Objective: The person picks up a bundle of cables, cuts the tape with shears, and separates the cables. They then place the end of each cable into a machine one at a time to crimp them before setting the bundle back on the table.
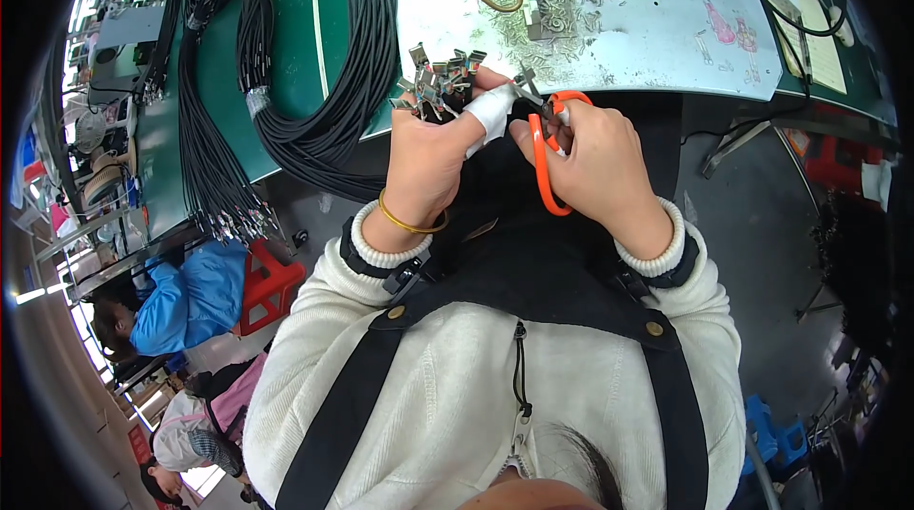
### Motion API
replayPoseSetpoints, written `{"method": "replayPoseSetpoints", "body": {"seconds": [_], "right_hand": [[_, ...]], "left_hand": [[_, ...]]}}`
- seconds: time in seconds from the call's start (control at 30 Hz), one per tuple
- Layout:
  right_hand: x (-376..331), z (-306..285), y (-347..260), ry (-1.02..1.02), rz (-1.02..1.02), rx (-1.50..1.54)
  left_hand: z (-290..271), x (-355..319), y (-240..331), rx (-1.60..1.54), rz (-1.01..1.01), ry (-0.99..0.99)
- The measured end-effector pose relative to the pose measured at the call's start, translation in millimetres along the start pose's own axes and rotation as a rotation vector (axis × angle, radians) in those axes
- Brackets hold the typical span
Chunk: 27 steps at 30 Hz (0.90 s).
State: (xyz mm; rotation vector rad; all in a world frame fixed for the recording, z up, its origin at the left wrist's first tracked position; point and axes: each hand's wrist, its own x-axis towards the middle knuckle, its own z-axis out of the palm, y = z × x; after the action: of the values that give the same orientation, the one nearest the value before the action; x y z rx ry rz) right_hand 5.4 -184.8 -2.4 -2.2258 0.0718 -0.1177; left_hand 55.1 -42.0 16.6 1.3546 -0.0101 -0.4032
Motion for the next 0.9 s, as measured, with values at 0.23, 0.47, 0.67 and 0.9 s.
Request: {"method": "replayPoseSetpoints", "body": {"seconds": [0.23, 0.47, 0.67, 0.9], "right_hand": [[0, 1, -2, -0.021, 0.022, -0.03], [1, 8, 9, -0.064, 0.01, 0.085], [7, -6, 8, -0.08, 0.226, 0.505], [52, -17, 9, 0.208, 0.279, 0.764]], "left_hand": [[-1, 1, 1, 0.025, -0.001, -0.007], [-7, 8, 4, 0.059, 0.004, -0.015], [-8, 39, 10, -0.065, -0.194, -0.124], [-3, 74, 6, -0.278, -0.257, -0.199]]}}
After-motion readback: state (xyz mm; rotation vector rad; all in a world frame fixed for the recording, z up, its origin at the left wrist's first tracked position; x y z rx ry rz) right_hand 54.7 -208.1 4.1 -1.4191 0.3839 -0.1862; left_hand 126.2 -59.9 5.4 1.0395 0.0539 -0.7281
